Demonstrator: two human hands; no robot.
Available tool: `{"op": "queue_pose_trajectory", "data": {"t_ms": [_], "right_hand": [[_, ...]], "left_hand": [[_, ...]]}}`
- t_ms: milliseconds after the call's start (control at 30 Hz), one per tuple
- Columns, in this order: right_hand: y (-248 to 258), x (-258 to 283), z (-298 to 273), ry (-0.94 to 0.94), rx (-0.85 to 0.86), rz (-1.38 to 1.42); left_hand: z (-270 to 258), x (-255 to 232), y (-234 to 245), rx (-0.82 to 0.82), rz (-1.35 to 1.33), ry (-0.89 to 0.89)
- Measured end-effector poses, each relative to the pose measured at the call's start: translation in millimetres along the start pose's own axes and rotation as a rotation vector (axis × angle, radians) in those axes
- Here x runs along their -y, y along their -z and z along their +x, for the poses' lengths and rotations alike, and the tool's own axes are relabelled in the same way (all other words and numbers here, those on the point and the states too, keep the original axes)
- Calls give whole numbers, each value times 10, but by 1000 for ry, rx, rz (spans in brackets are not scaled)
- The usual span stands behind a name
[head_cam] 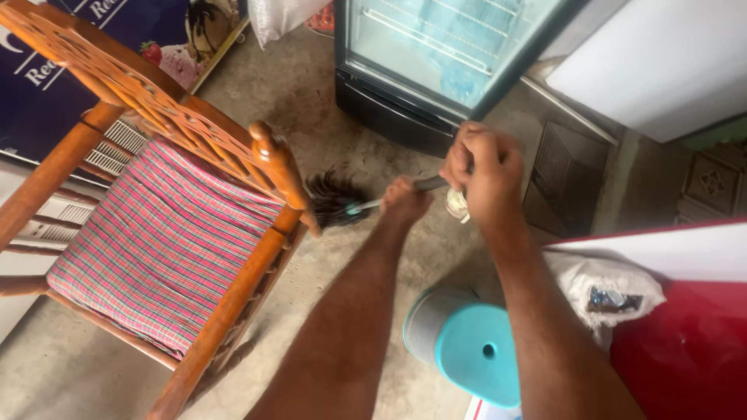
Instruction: The person moves a wooden chair and a plastic chair to clear space, then retrieves a mop and a bucket. They dip the mop into the bucket and proceed to mop the floor area around the chairs and a refrigerator.
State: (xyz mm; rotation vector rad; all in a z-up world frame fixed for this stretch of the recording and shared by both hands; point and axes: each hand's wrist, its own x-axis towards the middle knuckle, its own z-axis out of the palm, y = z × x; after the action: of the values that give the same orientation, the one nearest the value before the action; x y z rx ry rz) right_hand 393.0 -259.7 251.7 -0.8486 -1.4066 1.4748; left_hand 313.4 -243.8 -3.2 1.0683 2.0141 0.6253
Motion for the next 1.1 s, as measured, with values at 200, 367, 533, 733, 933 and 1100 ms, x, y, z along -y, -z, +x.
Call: {"op": "queue_pose_trajectory", "data": {"t_ms": [200,367,533,733,933,1100], "right_hand": [[384,-16,-492,107,-66,-82],[260,-66,-494,130,25,72],[-14,-202,-521,35,10,168],[-202,-6,-566,9,27,-91],[-537,334,-246,-182,231,-390],[-797,262,-155,-303,45,-801]], "left_hand": [[-294,-472,-188,288,13,-59],[-456,-420,237,289,123,-81],[-465,-1,586,232,200,-82],[-408,250,692,228,202,104],[-241,408,1035,374,192,25],[-417,289,1211,351,218,-24]]}}
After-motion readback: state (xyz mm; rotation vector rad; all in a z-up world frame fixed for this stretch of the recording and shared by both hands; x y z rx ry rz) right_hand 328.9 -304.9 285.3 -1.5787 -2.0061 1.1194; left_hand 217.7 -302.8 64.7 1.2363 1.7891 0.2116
